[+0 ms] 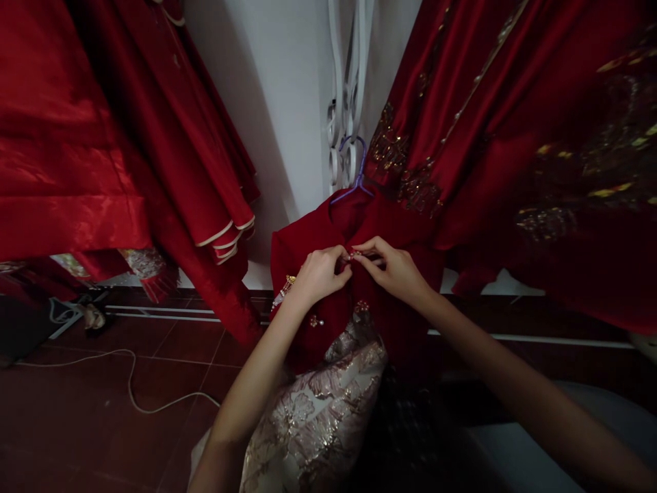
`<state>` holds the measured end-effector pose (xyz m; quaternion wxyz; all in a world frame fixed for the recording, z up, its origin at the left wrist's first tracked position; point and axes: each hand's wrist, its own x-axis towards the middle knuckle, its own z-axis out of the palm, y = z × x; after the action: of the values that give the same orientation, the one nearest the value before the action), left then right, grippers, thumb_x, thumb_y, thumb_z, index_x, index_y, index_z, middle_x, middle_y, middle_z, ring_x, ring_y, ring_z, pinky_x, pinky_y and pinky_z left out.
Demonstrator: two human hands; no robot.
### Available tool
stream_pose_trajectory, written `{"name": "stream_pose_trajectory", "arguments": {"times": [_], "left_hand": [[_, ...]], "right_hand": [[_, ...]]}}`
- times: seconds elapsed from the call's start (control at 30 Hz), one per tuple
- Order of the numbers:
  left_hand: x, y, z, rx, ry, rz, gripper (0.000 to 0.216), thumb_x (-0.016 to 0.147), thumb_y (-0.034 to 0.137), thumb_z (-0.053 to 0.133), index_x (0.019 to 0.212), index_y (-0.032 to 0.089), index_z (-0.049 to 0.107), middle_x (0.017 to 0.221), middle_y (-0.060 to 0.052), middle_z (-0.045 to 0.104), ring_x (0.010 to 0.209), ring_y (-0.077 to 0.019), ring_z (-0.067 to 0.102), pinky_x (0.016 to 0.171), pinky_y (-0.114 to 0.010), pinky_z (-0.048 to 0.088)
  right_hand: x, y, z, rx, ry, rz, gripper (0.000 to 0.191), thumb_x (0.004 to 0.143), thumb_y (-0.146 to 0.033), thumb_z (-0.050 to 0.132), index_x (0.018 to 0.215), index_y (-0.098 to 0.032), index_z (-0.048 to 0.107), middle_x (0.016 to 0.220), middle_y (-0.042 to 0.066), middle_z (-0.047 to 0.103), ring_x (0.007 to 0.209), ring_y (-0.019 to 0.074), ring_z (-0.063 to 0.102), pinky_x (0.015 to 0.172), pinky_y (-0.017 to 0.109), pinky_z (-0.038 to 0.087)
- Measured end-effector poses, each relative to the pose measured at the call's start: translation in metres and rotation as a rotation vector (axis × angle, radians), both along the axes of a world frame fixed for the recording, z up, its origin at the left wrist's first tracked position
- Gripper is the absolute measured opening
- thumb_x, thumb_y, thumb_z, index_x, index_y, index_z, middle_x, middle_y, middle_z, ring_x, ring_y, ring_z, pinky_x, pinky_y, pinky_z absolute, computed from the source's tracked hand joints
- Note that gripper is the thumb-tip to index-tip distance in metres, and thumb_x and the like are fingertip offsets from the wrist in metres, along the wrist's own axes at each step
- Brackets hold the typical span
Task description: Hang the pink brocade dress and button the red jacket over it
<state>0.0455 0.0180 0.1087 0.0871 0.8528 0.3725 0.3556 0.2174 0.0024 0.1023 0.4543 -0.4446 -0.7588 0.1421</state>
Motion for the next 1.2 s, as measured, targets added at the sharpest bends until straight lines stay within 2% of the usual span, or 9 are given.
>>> {"name": "stream_pose_trajectory", "arguments": {"times": [0.13, 0.5, 0.67, 0.8, 0.9, 1.0, 1.1, 1.17, 1.2], "left_hand": [[0.001, 0.002, 0.002, 0.008, 0.019, 0.008, 0.011, 0.077, 0.03, 0.054, 0.078, 0.019, 0.056, 0.07, -0.001, 0.063, 0.061, -0.0134, 0.057, 0.06, -0.023, 0.039], [0.002, 0.004, -0.001, 0.019, 0.059, -0.011, 0.009, 0.077, 0.024, 0.051, 0.081, 0.018, 0.057, 0.074, 0.0, 0.064, 0.066, -0.0125, 0.058, 0.064, -0.022, 0.04], [0.002, 0.005, 0.001, 0.088, 0.129, -0.024, 0.009, 0.079, 0.022, 0.048, 0.081, 0.018, 0.056, 0.077, -0.002, 0.062, 0.066, -0.0127, 0.056, 0.062, -0.022, 0.038], [0.007, 0.004, -0.006, 0.092, 0.114, -0.043, 0.012, 0.082, 0.024, 0.047, 0.085, 0.018, 0.057, 0.081, -0.003, 0.059, 0.069, -0.0132, 0.055, 0.062, -0.022, 0.039], [0.018, -0.001, -0.02, 0.055, -0.049, 0.017, 0.012, 0.084, 0.021, 0.045, 0.088, 0.018, 0.056, 0.083, -0.004, 0.057, 0.076, -0.0144, 0.055, 0.069, -0.024, 0.042], [0.03, -0.007, -0.04, -0.069, -0.373, 0.048, 0.014, 0.082, 0.018, 0.048, 0.096, 0.018, 0.052, 0.092, -0.006, 0.056, 0.083, -0.0139, 0.055, 0.076, -0.026, 0.044], [0.035, -0.012, -0.063, -0.302, -0.712, -0.028, 0.023, 0.079, 0.016, 0.05, 0.102, 0.018, 0.047, 0.102, -0.007, 0.055, 0.088, -0.0124, 0.056, 0.077, -0.025, 0.046], [0.034, -0.015, -0.075, -0.444, -0.869, -0.046, 0.021, 0.08, 0.017, 0.048, 0.102, 0.017, 0.047, 0.103, -0.007, 0.056, 0.09, -0.0119, 0.057, 0.08, -0.026, 0.046], [0.033, -0.016, -0.08, -0.495, -0.916, -0.037, 0.019, 0.082, 0.019, 0.048, 0.1, 0.017, 0.048, 0.102, -0.007, 0.057, 0.09, -0.0121, 0.057, 0.082, -0.027, 0.046]], "right_hand": [[0.002, -0.002, -0.001, -0.003, -0.008, 0.008, 0.025, 0.084, -0.033, 0.05, 0.105, -0.025, 0.061, 0.101, 0.0, 0.067, 0.088, 0.019, 0.065, 0.078, 0.033, 0.056], [0.001, 0.001, -0.007, -0.007, 0.062, -0.03, 0.033, 0.079, -0.029, 0.057, 0.111, -0.022, 0.063, 0.103, 0.0, 0.068, 0.088, 0.0174, 0.066, 0.082, 0.031, 0.055], [0.0, 0.004, -0.008, -0.028, 0.104, 0.006, 0.029, 0.073, -0.023, 0.058, 0.101, -0.019, 0.065, 0.091, 0.002, 0.069, 0.084, 0.0161, 0.066, 0.08, 0.029, 0.055], [0.0, 0.014, -0.009, -0.075, 0.13, -0.015, 0.022, 0.068, -0.021, 0.059, 0.089, -0.017, 0.062, 0.081, 0.002, 0.066, 0.078, 0.015, 0.064, 0.071, 0.026, 0.055], [-0.006, 0.026, -0.015, -0.082, 0.175, -0.066, 0.016, 0.068, -0.022, 0.057, 0.084, -0.018, 0.056, 0.076, 0.002, 0.062, 0.069, 0.0131, 0.06, 0.061, 0.024, 0.052], [-0.012, 0.029, -0.029, -0.068, 0.277, -0.066, 0.028, 0.073, -0.026, 0.054, 0.098, -0.018, 0.047, 0.086, 0.003, 0.058, 0.069, 0.0122, 0.059, 0.062, 0.025, 0.051], [-0.007, 0.015, -0.046, -0.101, 0.294, -0.042, 0.052, 0.071, -0.032, 0.06, 0.114, -0.019, 0.035, 0.096, 0.006, 0.056, 0.074, 0.0133, 0.059, 0.064, 0.027, 0.051], [0.005, -0.002, -0.053, -0.197, 0.214, -0.025, 0.052, 0.07, -0.035, 0.062, 0.113, -0.019, 0.037, 0.091, 0.005, 0.057, 0.072, 0.0139, 0.059, 0.062, 0.027, 0.05], [0.012, -0.011, -0.054, -0.272, 0.143, -0.009, 0.045, 0.071, -0.037, 0.062, 0.107, -0.019, 0.042, 0.086, 0.003, 0.059, 0.07, 0.0144, 0.059, 0.062, 0.028, 0.05]]}}
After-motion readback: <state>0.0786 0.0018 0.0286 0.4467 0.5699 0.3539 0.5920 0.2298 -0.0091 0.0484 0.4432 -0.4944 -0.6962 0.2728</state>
